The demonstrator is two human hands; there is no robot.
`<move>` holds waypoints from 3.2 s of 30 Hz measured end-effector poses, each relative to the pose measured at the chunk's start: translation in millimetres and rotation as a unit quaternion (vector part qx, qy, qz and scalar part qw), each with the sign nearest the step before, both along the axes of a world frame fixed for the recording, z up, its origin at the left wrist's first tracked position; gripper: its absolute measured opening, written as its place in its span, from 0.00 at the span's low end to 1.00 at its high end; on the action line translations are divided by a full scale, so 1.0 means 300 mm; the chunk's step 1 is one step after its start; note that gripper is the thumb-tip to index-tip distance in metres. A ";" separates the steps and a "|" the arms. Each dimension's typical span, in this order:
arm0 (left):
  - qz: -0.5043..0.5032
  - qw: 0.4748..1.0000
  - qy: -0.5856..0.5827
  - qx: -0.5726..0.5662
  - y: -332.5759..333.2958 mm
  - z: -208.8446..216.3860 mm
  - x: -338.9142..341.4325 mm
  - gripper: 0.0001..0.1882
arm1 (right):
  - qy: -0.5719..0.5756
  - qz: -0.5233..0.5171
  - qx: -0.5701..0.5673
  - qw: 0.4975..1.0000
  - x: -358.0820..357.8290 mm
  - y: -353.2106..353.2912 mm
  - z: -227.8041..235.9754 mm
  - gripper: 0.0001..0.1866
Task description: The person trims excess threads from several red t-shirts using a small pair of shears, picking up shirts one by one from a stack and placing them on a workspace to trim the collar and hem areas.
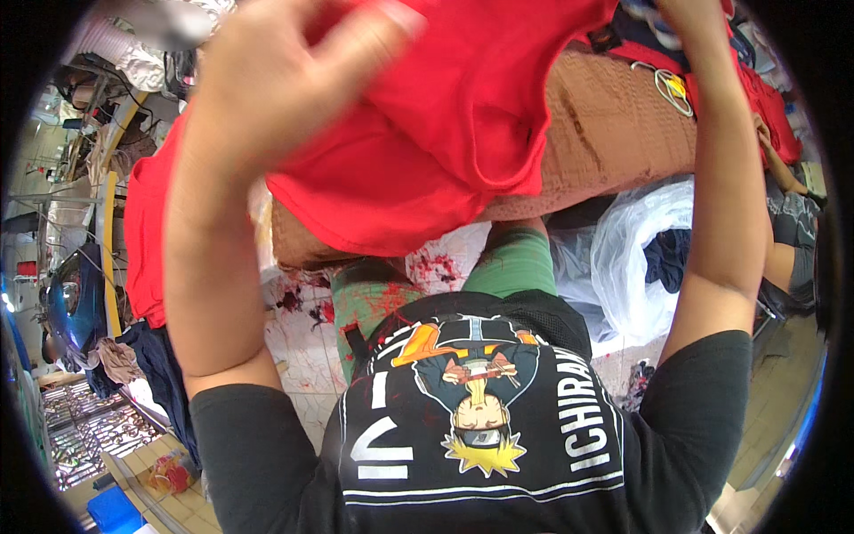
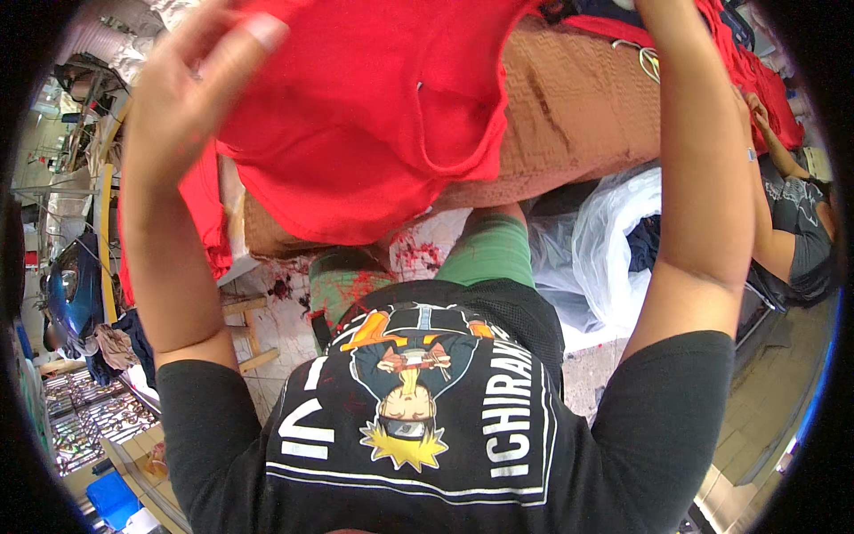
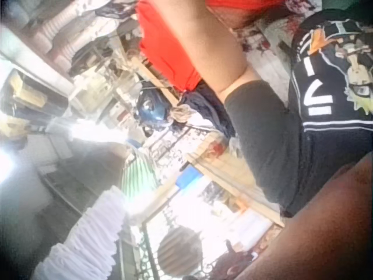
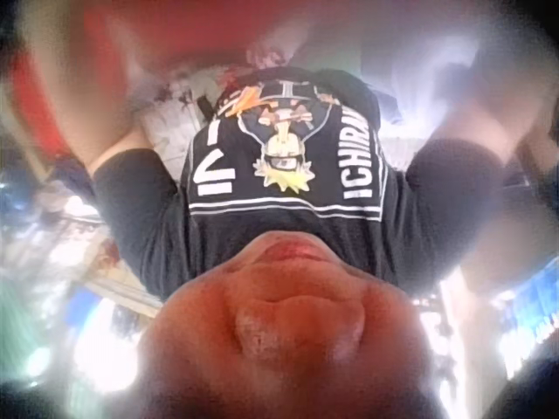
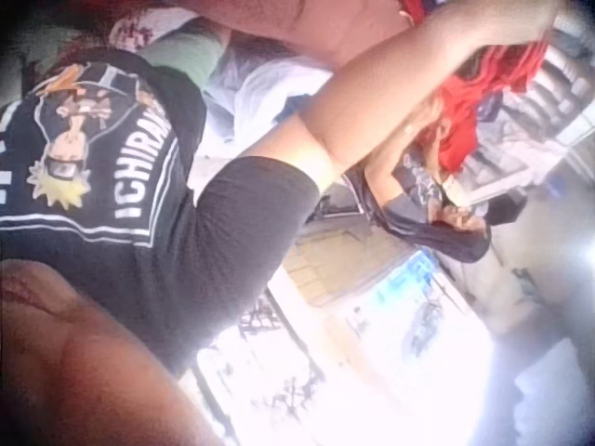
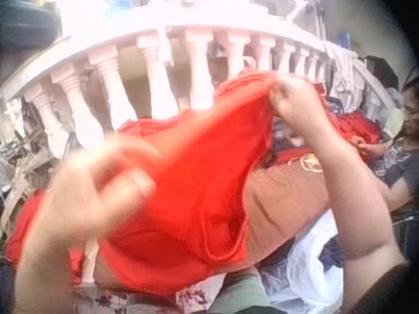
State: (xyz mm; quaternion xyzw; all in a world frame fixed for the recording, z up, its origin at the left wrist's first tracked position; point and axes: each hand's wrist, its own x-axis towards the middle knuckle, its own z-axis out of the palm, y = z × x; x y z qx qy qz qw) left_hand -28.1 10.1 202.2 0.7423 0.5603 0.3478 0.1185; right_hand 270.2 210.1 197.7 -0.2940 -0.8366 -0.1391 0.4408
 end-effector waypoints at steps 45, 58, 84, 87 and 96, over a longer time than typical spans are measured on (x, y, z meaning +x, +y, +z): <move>-0.140 0.942 -0.257 -0.164 -0.178 -0.543 0.101 0.06 | 0.086 0.209 -0.397 0.890 -0.107 -0.620 -0.701 0.29; -0.116 0.966 -0.085 -0.213 -0.217 -0.484 0.154 0.04 | 0.216 0.073 -0.498 0.837 -0.015 -0.561 -0.683 0.09; -0.018 0.998 -0.041 -0.043 -0.055 -0.690 0.324 0.18 | 0.137 0.158 -0.477 0.854 -0.077 -0.559 -0.685 0.05; -0.013 0.999 -0.026 0.018 -0.035 -0.741 0.306 0.12 | 0.124 0.167 -0.491 0.846 -0.109 -0.550 -0.659 0.05; 0.083 0.986 -0.118 -0.089 -0.001 -0.725 0.282 0.11 | 0.222 0.178 -0.554 0.783 -0.094 -0.504 -0.714 0.09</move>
